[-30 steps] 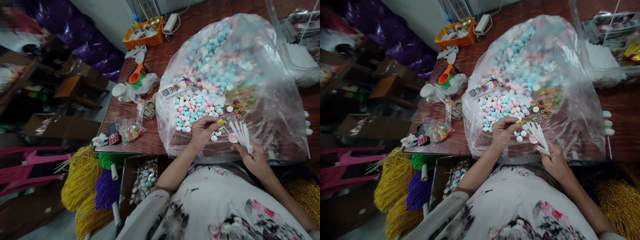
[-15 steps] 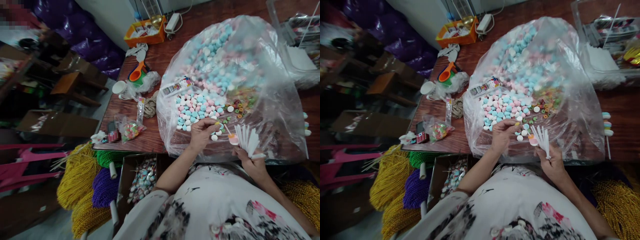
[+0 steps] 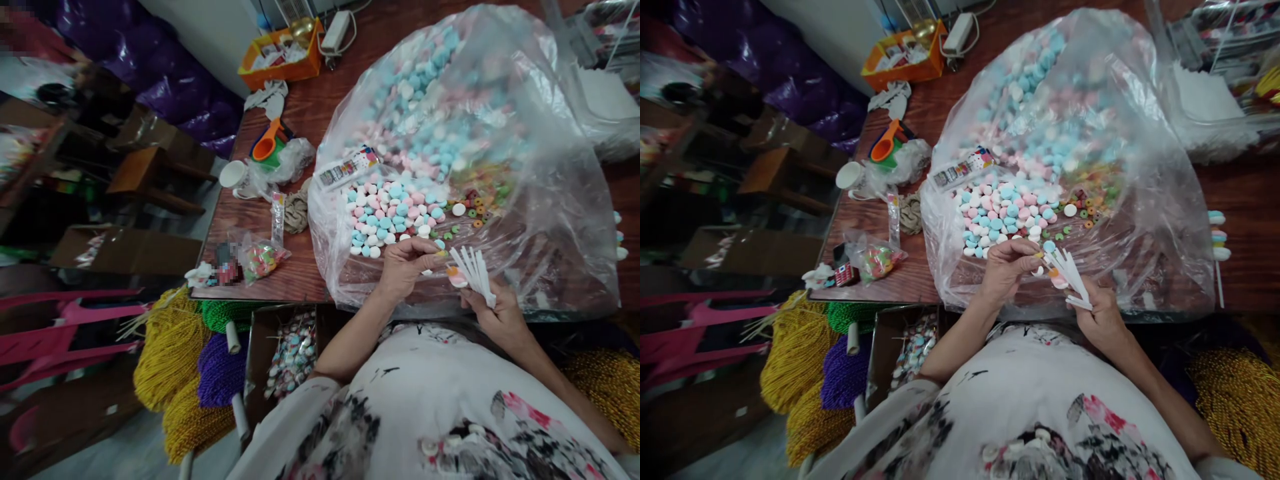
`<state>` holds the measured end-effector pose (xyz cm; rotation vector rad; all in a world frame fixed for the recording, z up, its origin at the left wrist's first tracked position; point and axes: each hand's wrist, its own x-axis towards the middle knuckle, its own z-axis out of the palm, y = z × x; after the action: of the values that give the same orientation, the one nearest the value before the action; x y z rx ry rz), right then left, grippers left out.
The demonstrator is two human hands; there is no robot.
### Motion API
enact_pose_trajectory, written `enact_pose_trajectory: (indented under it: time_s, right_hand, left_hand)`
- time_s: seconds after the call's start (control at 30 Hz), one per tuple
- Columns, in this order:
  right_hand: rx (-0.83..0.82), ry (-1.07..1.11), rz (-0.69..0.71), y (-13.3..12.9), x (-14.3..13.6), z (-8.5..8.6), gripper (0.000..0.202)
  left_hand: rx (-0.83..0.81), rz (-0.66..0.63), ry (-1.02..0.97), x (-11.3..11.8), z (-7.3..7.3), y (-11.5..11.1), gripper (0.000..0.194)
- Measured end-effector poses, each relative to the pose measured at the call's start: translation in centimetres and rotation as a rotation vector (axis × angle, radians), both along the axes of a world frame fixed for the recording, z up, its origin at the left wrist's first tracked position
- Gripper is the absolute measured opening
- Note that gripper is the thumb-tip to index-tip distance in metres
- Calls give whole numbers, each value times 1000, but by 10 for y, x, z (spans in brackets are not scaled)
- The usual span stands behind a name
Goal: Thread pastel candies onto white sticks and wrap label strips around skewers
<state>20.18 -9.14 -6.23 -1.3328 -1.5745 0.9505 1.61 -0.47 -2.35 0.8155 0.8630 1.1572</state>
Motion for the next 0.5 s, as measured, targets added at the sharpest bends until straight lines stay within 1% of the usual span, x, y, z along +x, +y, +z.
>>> enact_pose_trajectory:
  time_s: [0.07,0.1,0.17,0.27,0.3,0.37,0.43,0.5]
  right_hand:
    - [-3,25,-16,-2,-1,3,18]
    - [-3,41,-30,-3,-2,5,19]
    - [-1,75,-72,-4,-4,11,20]
    - [39,90,-131,-3,-10,20,24]
    - [60,86,-140,-2,-12,22,26]
    - [79,73,-143,2,-14,24,29]
    - [47,108,-185,6,-11,23,30]
    - [-19,225,-295,9,-4,17,28]
  left_hand:
    - [-25,-18,2,-2,-1,2,37]
    - [-51,-51,6,-4,-1,3,40]
    - [-83,-165,14,-5,2,5,42]
    - [-17,-354,21,-3,8,6,35]
    - [18,-392,24,-2,10,7,34]
    - [93,-421,71,-3,12,8,33]
    - [213,-380,240,-8,8,8,31]
    - [389,-318,561,-16,-1,6,21]
